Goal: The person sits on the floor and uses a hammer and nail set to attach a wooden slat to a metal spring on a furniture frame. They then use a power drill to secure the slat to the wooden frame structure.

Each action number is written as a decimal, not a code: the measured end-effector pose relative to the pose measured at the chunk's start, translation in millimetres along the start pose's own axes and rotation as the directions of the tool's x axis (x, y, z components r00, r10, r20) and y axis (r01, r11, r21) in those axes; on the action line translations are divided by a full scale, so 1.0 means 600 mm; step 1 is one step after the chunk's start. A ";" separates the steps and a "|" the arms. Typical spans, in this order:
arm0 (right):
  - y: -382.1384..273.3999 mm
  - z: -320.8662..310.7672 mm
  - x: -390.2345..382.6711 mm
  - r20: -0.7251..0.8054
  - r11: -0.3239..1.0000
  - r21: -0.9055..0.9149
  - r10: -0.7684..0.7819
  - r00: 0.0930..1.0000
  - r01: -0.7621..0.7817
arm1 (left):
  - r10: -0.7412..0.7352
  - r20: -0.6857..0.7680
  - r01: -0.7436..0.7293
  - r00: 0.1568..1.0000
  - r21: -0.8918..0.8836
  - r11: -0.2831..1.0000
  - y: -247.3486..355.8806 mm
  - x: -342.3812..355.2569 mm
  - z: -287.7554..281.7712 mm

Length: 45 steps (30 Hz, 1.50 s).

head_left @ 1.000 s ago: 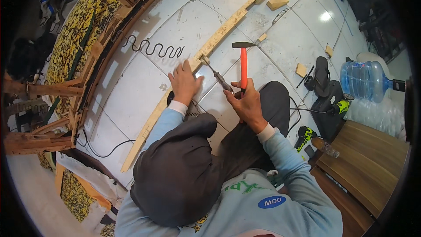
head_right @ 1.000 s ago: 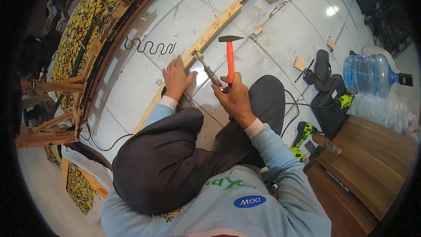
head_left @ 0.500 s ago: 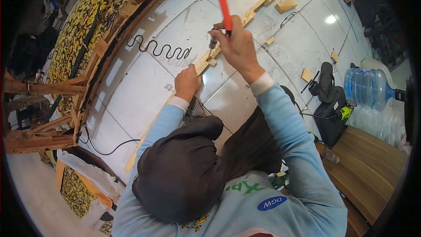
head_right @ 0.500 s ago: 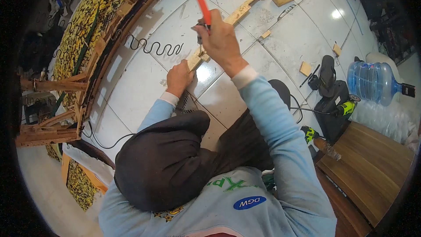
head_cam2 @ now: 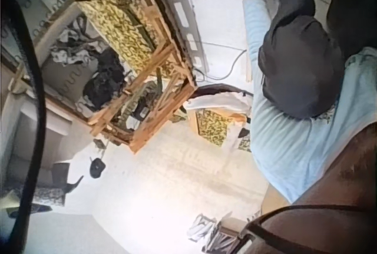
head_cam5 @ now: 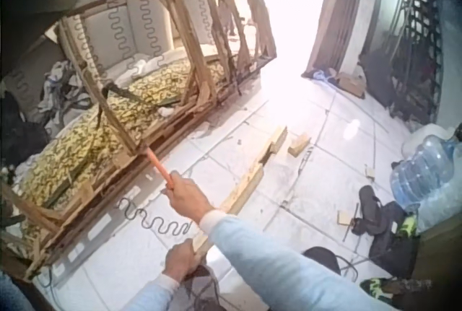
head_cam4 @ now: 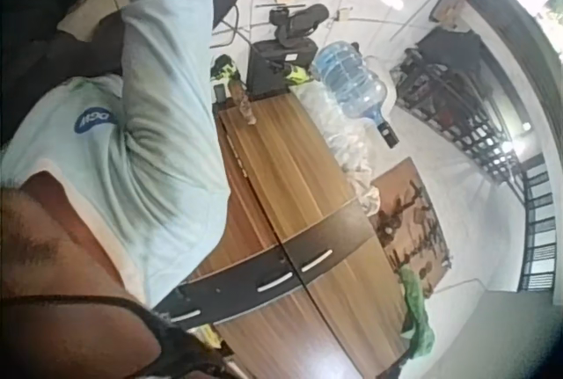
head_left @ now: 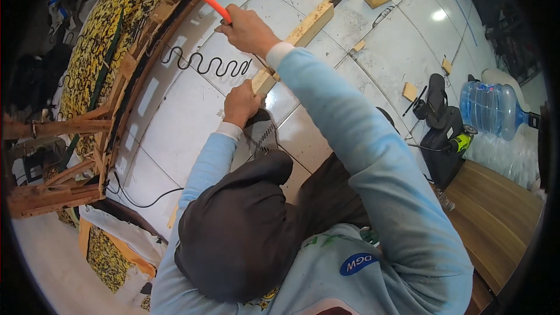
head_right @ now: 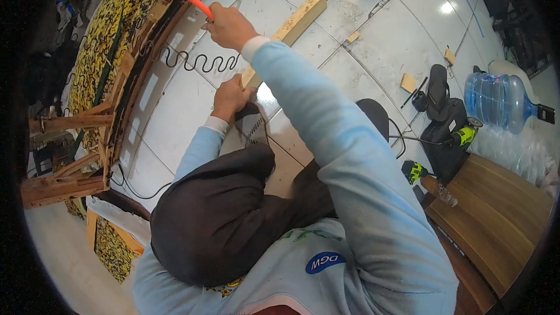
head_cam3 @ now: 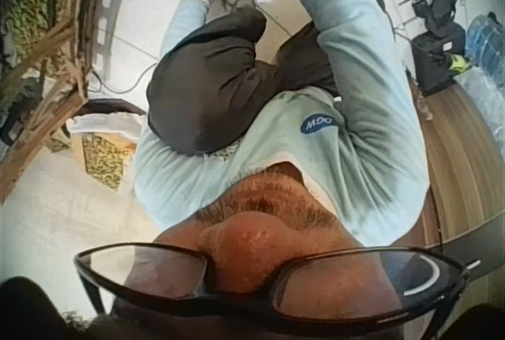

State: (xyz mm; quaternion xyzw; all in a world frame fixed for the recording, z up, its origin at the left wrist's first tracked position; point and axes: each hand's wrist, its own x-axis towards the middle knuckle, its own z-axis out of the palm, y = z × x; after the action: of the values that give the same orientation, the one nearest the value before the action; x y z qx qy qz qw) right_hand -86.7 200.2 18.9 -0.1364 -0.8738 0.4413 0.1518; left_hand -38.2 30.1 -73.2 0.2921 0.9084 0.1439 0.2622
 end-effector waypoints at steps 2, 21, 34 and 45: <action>0.021 0.010 0.015 0.021 0.999 -0.046 0.005 1.000 -0.004 | 0.001 0.034 0.000 0.999 -0.014 1.000 0.015 -0.002 0.000; 0.023 -0.078 -0.139 -0.192 0.983 0.162 -0.052 0.980 0.084 | 0.055 -0.062 -0.056 0.997 -0.015 0.998 0.001 -0.013 0.028; 0.078 -0.061 -0.072 -0.163 0.975 0.057 0.221 0.962 -0.214 | 0.093 -0.039 -0.098 0.995 -0.177 0.979 -0.048 -0.002 0.013; 0.128 -0.297 -0.313 -0.620 0.886 0.437 0.422 0.661 -0.156 | 0.033 -0.342 0.005 0.939 0.111 0.994 -0.076 -0.068 0.022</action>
State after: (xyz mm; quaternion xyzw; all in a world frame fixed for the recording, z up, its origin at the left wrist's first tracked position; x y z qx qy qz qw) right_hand 162.0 304.4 29.8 -0.4038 -0.6243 0.5210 0.4192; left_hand -23.3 -28.8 -87.1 0.2830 0.9446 0.1440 0.0825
